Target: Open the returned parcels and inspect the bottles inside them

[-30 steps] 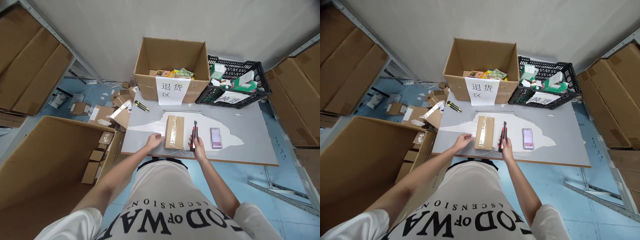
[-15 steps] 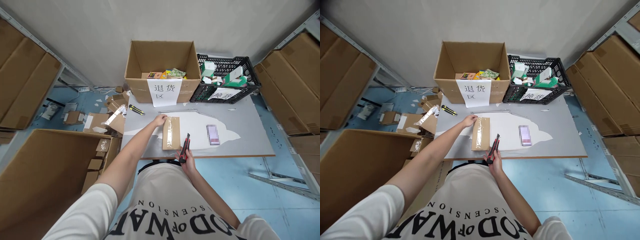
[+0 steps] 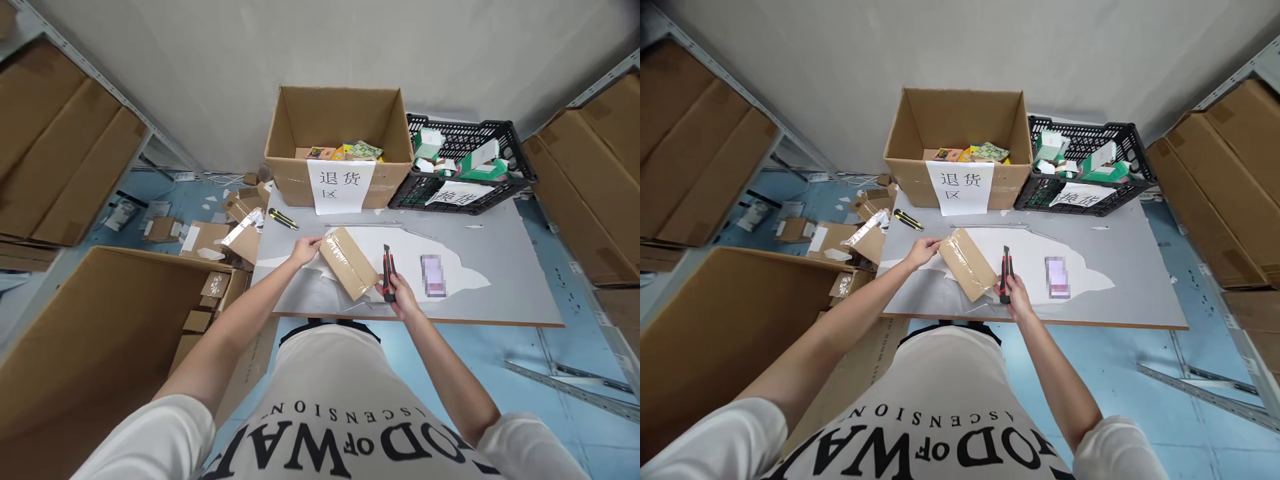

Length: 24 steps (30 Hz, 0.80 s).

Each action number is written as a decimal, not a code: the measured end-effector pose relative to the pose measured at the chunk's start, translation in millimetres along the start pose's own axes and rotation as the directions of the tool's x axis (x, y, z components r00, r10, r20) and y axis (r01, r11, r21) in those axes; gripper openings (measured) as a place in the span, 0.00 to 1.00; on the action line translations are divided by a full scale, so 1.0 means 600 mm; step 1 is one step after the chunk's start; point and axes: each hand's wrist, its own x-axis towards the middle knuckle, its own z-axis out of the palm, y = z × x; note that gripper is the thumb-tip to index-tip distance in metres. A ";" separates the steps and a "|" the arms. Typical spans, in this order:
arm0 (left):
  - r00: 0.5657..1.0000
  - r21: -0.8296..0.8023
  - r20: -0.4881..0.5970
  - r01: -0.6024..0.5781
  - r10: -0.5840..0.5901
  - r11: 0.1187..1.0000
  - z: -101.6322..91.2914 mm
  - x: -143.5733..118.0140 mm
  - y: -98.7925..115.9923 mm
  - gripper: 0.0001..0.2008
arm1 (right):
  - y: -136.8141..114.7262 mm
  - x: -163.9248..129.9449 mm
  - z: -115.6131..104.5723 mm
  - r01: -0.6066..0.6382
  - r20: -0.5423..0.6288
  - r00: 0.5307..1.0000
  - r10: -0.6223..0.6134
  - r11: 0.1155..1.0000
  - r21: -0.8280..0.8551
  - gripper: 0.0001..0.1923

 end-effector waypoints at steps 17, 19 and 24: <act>0.942 -0.445 -0.103 0.244 -0.320 0.862 0.028 -0.163 -0.091 0.21 | -0.120 0.132 0.071 0.139 0.239 0.971 -0.028 0.878 -0.459 0.04; 0.942 -0.404 -0.094 0.259 -0.321 0.877 0.023 -0.159 -0.097 0.22 | -0.113 0.133 0.069 0.151 0.233 0.971 -0.043 0.869 -0.471 0.06; 0.964 -0.175 -0.148 0.195 -0.222 0.965 0.012 -0.155 -0.092 0.18 | -0.105 0.129 0.054 0.168 0.248 0.967 -0.056 0.873 -0.458 0.11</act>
